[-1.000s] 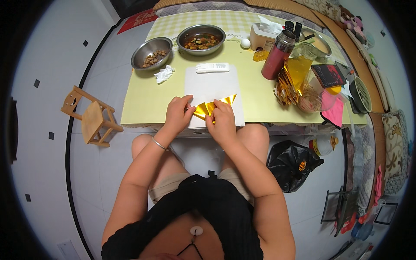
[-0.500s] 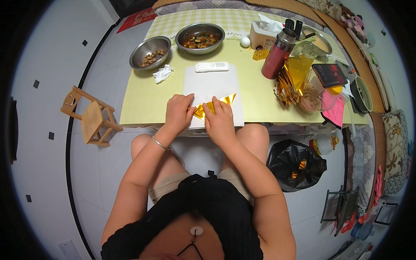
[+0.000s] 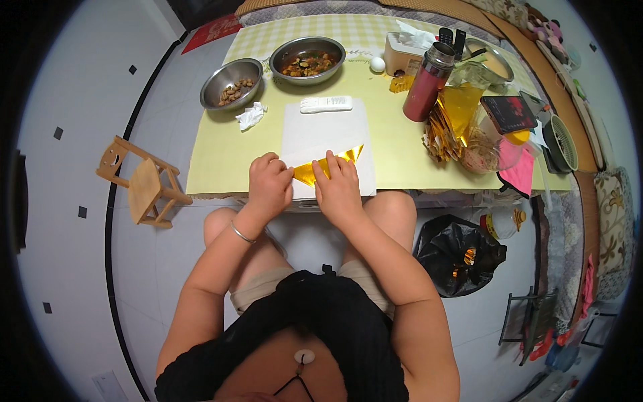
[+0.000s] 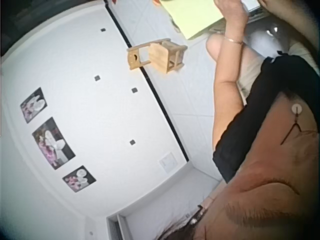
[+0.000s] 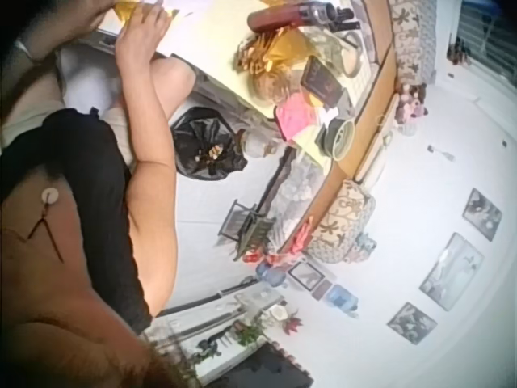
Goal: The person sits on the floor and folds multiple sheets of gold-colored paper into triangular shapes using a white rectangular board as a guide. They repeatedly fold the paper in half and then fold the corners to create a pointed shape, stacking the finished items on the table.
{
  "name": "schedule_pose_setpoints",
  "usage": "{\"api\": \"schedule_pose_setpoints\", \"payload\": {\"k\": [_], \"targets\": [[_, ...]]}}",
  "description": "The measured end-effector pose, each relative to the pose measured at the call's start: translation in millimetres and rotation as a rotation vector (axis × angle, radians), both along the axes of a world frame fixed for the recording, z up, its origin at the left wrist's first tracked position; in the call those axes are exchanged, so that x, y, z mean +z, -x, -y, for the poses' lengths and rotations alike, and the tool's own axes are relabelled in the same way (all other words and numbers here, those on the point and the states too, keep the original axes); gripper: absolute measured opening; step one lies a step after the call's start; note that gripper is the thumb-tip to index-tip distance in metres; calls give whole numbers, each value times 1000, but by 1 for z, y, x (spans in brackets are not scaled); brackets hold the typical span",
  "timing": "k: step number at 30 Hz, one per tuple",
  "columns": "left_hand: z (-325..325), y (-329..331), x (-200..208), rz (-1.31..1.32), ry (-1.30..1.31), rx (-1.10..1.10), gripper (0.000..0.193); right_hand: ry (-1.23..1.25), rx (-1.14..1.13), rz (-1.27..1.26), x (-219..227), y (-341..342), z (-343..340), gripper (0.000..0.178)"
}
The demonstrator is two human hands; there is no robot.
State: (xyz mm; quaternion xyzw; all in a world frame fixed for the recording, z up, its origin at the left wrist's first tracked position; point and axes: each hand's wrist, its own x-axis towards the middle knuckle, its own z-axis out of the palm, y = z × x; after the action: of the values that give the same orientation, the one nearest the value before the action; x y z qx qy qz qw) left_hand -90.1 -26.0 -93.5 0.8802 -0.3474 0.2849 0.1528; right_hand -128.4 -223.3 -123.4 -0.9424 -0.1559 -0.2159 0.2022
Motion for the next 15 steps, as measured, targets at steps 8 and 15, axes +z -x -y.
{"api": "schedule_pose_setpoints", "payload": {"k": [8,15], "targets": [[26,22,-10,-203,147,-145,23,-46,68,13,5,2,7,50],[45,-10,13,-322,74,52,24,-154,-8,-148,32,-37,53,61]]}}
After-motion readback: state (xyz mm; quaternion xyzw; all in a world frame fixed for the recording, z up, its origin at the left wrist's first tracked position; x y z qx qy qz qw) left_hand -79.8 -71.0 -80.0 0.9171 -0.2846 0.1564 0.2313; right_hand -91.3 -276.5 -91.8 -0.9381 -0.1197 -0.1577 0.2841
